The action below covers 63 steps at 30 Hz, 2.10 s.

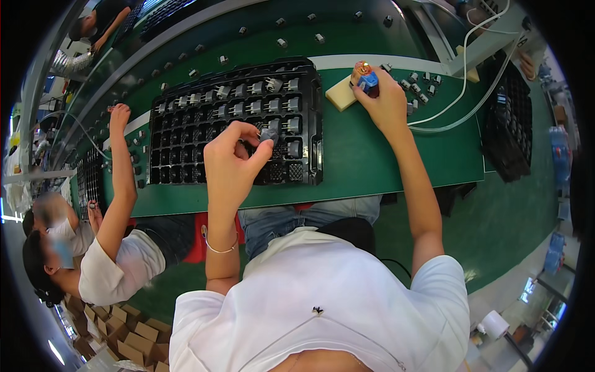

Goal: Assembling components of an electronic vaping device at a factory workstation.

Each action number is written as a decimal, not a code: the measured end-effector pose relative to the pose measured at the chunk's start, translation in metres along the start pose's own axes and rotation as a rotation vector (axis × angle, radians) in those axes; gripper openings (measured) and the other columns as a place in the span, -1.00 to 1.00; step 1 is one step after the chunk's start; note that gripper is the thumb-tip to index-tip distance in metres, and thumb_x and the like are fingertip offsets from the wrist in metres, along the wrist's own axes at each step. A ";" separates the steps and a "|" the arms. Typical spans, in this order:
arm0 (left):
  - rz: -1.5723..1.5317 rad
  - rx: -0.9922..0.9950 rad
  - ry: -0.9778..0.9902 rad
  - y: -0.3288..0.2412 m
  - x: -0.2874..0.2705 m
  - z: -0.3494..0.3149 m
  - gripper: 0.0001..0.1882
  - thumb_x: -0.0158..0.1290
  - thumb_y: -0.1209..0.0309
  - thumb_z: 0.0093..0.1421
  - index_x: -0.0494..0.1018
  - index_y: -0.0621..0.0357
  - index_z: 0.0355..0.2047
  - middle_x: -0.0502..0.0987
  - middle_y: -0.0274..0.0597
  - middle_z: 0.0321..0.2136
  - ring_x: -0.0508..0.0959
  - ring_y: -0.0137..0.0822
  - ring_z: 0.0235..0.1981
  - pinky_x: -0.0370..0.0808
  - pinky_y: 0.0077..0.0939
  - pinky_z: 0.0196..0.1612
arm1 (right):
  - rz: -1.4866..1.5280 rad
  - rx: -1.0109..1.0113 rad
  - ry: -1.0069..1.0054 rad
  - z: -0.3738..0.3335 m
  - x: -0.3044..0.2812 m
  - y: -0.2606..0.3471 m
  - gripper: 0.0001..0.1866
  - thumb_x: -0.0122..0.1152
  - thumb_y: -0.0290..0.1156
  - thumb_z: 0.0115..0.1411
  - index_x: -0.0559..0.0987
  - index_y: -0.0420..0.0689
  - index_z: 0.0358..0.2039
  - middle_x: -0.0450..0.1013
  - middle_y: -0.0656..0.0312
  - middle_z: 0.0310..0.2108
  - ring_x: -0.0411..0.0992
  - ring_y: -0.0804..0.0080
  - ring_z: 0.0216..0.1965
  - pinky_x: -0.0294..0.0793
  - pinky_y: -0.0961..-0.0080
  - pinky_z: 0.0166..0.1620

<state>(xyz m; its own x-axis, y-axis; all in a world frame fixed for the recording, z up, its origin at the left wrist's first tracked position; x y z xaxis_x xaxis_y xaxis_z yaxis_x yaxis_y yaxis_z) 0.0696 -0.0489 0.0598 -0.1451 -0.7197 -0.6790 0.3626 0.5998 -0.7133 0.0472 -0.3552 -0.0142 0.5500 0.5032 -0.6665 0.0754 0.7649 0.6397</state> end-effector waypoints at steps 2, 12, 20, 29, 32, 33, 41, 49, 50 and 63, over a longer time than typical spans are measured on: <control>-0.331 -0.031 -0.006 0.004 0.004 0.002 -0.78 0.27 0.55 -0.01 0.47 0.27 -0.35 0.53 -0.32 -0.51 0.34 -0.67 -0.64 0.23 -0.76 -0.59 | -0.006 0.000 0.008 0.000 0.000 0.000 -0.54 0.35 -0.22 0.01 0.55 -0.07 -0.06 0.54 0.13 -0.23 0.54 0.06 -0.28 0.53 0.27 -0.22; -0.774 -0.021 0.119 0.009 0.026 0.006 -0.68 0.18 0.69 0.04 0.39 0.26 -0.19 0.43 -0.40 -0.39 0.37 -0.73 -0.49 0.25 -0.85 -0.49 | 0.018 -0.022 0.006 0.028 0.007 0.002 -0.57 0.37 -0.20 -0.03 0.56 -0.13 -0.16 0.52 0.04 -0.42 0.52 0.10 -0.43 0.49 0.33 -0.29; -0.874 -0.046 0.143 0.008 0.027 0.013 -0.75 0.08 0.62 0.16 0.44 0.30 -0.13 0.52 -0.26 -0.34 0.44 -0.63 -0.54 0.25 -0.80 -0.55 | -0.118 -0.017 0.030 0.134 0.059 -0.053 -0.58 0.34 -0.09 -0.05 0.53 -0.14 -0.31 0.54 -0.04 -0.40 0.53 -0.08 -0.30 0.49 0.15 -0.23; -0.920 -0.044 0.135 0.000 0.028 0.017 -0.70 0.10 0.60 0.17 0.46 0.32 -0.06 0.57 -0.20 -0.34 0.48 -0.61 -0.52 0.31 -0.79 -0.53 | -0.379 -0.083 0.020 0.148 0.073 -0.044 -0.60 0.33 -0.07 -0.03 0.60 -0.08 -0.27 0.59 0.03 -0.38 0.56 -0.06 -0.28 0.55 0.10 -0.22; -0.912 -0.039 0.114 -0.012 0.028 0.021 -0.69 0.13 0.62 0.14 0.45 0.32 -0.07 0.58 -0.21 -0.32 0.48 -0.62 -0.47 0.37 -0.77 -0.49 | -0.313 -0.094 -0.030 0.131 0.036 -0.016 -0.62 0.34 -0.11 0.02 0.62 -0.12 -0.26 0.59 0.09 -0.44 0.60 0.16 -0.35 0.56 0.27 -0.26; -0.926 -0.063 0.069 -0.010 0.025 0.021 -0.68 0.16 0.66 0.09 0.44 0.31 -0.11 0.57 -0.24 -0.32 0.47 -0.65 -0.45 0.38 -0.77 -0.47 | 0.066 -0.043 0.085 0.119 0.037 -0.002 -0.59 0.35 -0.15 0.03 0.61 -0.14 -0.18 0.59 0.16 -0.41 0.59 0.29 -0.36 0.56 0.37 -0.26; -0.834 0.065 0.041 -0.024 0.033 0.018 -0.71 0.22 0.68 0.04 0.45 0.32 -0.21 0.52 -0.33 -0.45 0.42 -0.70 -0.52 0.34 -0.81 -0.45 | 0.986 0.177 0.428 -0.006 0.005 0.112 -0.50 0.37 -0.26 0.00 0.53 -0.18 -0.04 0.54 0.33 -0.30 0.46 0.69 -0.41 0.37 0.77 -0.46; -0.955 -0.048 0.188 -0.019 0.045 0.018 -0.71 0.31 0.63 0.00 0.45 0.28 -0.29 0.54 -0.34 -0.44 0.44 -0.69 -0.51 0.36 -0.79 -0.46 | 1.105 0.269 0.645 -0.029 0.026 0.107 -0.51 0.40 -0.25 0.02 0.53 -0.18 -0.05 0.53 0.33 -0.33 0.43 0.70 -0.47 0.31 0.75 -0.54; -1.006 -0.110 0.238 -0.016 0.050 0.017 -0.70 0.35 0.61 -0.03 0.45 0.25 -0.32 0.53 -0.36 -0.45 0.44 -0.70 -0.50 0.35 -0.78 -0.48 | 1.104 0.291 0.695 -0.031 0.030 0.105 -0.49 0.41 -0.23 0.03 0.52 -0.17 -0.04 0.53 0.33 -0.33 0.43 0.71 -0.47 0.31 0.75 -0.53; 0.512 0.108 0.133 -0.019 0.037 -0.011 -0.52 0.27 -0.03 0.01 0.51 0.19 -0.61 0.50 -0.12 -0.72 0.53 -0.10 -0.64 0.41 -0.24 -0.56 | 0.119 0.039 -0.031 0.010 -0.023 0.010 -0.47 0.48 -0.25 -0.03 0.55 -0.29 -0.10 0.57 0.15 -0.40 0.52 0.52 -0.41 0.51 0.55 -0.29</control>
<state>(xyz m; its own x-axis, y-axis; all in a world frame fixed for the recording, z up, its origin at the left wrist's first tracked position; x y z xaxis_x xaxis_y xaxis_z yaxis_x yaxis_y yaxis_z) 0.0470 -0.0833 0.0462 -0.0374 -0.2901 -0.9563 0.5095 0.8177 -0.2680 0.0436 -0.3629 0.0113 0.5828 0.5764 -0.5728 0.0395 0.6839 0.7285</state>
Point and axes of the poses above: each hand's wrist, its own z-axis towards the middle knuckle, its own x-axis out of the palm, y = z × x, the point moved 9 cm from there along z, towards the middle knuckle
